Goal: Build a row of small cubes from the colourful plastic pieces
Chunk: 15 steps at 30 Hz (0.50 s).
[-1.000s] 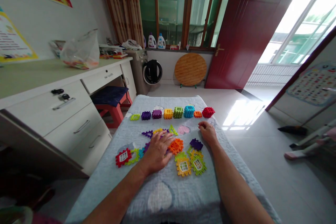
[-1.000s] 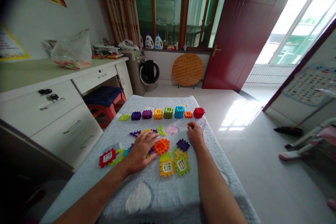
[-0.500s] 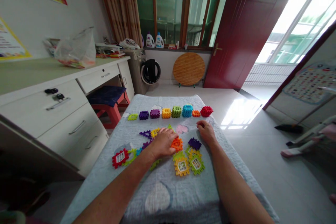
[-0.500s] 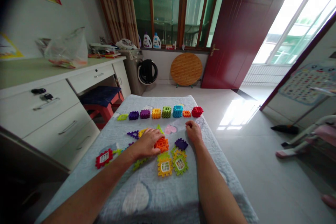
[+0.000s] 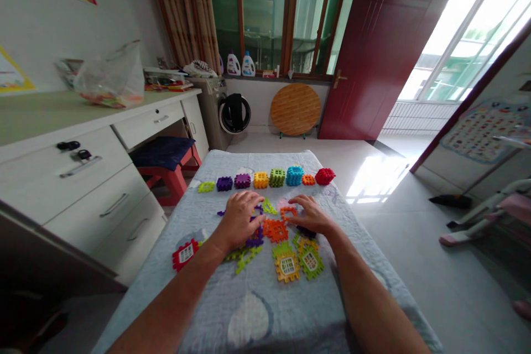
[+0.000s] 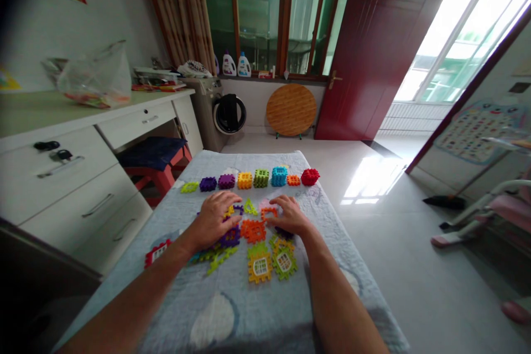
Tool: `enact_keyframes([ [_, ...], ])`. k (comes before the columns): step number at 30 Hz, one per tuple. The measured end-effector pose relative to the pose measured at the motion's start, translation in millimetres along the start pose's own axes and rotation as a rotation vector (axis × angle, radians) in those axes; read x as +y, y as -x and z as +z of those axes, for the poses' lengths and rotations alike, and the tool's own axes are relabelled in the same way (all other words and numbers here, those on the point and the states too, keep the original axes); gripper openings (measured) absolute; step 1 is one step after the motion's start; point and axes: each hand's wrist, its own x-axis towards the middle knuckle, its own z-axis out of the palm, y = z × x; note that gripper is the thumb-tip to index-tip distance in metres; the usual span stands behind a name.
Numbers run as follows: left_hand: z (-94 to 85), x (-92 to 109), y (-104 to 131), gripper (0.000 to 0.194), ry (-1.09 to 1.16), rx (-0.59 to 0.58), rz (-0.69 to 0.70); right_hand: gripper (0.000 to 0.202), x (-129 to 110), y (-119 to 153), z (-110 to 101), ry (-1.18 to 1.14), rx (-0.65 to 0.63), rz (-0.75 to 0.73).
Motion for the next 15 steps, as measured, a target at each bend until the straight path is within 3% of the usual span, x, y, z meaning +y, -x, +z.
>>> enact_keyframes([
  [3,-8.9,-31.3,23.4,0.031,-0.100,-0.013,-0.104,0.044,-5.7,-0.6,4.1,0.073,-0.091,0.014],
  [8,-1.8,-74.0,50.8,0.031,-0.241,0.122,-0.209,0.042,0.2,-3.6,5.3,0.171,-0.007,0.108],
  [12,4.0,-88.8,57.3,0.031,-0.186,0.264,-0.225,0.043,-3.2,-0.1,0.5,0.265,0.054,0.133],
  [15,2.3,-90.3,57.2,0.028,-0.118,0.322,-0.233,0.045,-19.3,3.1,-0.3,0.212,-0.029,0.011],
])
